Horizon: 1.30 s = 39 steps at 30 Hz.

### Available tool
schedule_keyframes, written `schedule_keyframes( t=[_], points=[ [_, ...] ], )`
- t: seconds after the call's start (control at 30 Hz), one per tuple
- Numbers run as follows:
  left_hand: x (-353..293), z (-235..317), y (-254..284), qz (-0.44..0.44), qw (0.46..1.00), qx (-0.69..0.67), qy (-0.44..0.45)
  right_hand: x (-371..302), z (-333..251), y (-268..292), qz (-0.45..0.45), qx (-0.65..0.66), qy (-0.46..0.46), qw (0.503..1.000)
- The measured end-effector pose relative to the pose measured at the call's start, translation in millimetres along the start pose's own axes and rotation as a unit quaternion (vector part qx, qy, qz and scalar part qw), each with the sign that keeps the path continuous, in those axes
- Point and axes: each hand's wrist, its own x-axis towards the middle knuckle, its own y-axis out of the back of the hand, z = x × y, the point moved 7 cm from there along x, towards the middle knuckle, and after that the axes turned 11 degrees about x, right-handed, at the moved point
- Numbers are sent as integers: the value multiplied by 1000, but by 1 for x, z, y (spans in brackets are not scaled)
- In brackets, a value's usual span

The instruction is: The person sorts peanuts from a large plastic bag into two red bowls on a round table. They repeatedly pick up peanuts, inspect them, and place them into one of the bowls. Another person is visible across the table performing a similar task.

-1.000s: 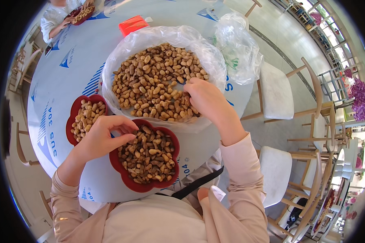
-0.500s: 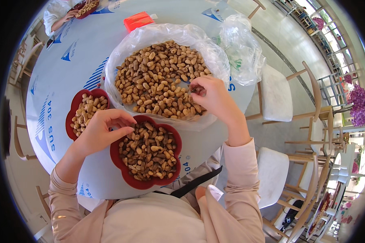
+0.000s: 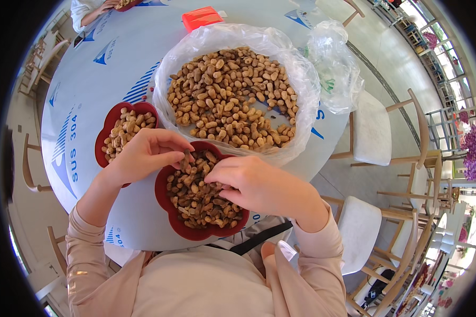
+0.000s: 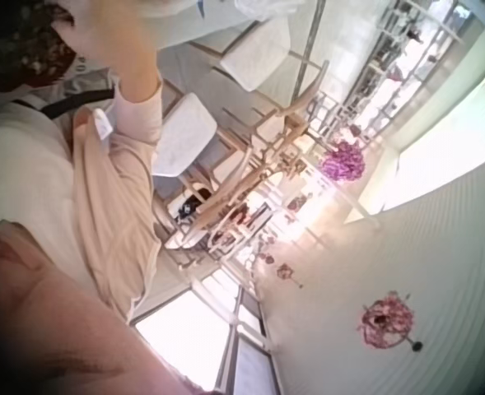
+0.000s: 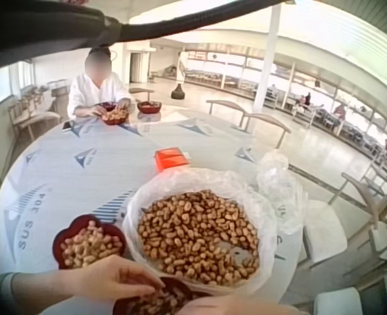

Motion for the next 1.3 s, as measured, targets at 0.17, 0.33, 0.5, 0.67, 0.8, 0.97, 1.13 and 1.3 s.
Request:
schedule_keyframes(
  t=[0.17,0.33,0.5,0.67,0.8,0.97,1.13,1.3],
  points=[
    [-7,5,-7,-22,999,42,21,-15,9,14,52,-36,-30,998],
    [-8,33,-21,-26,962,266,-62,-40,30,86,272,-205,-78,937],
    [23,58,-26,75,898,384,-200,-34,82,114,268,-270,-115,918],
    [59,50,-28,123,801,523,-265,-35,103,117,234,-416,-180,860],
    [65,41,-27,103,796,546,-242,-39,107,120,240,-409,-206,856],
    [62,38,-26,105,812,525,-232,-30,97,111,270,-353,-128,887],
    [56,42,-26,107,818,516,-231,-26,106,109,223,-390,-224,865],
    [51,44,-23,111,822,507,-234,-26,104,105,196,-332,-147,911]
  ],
)
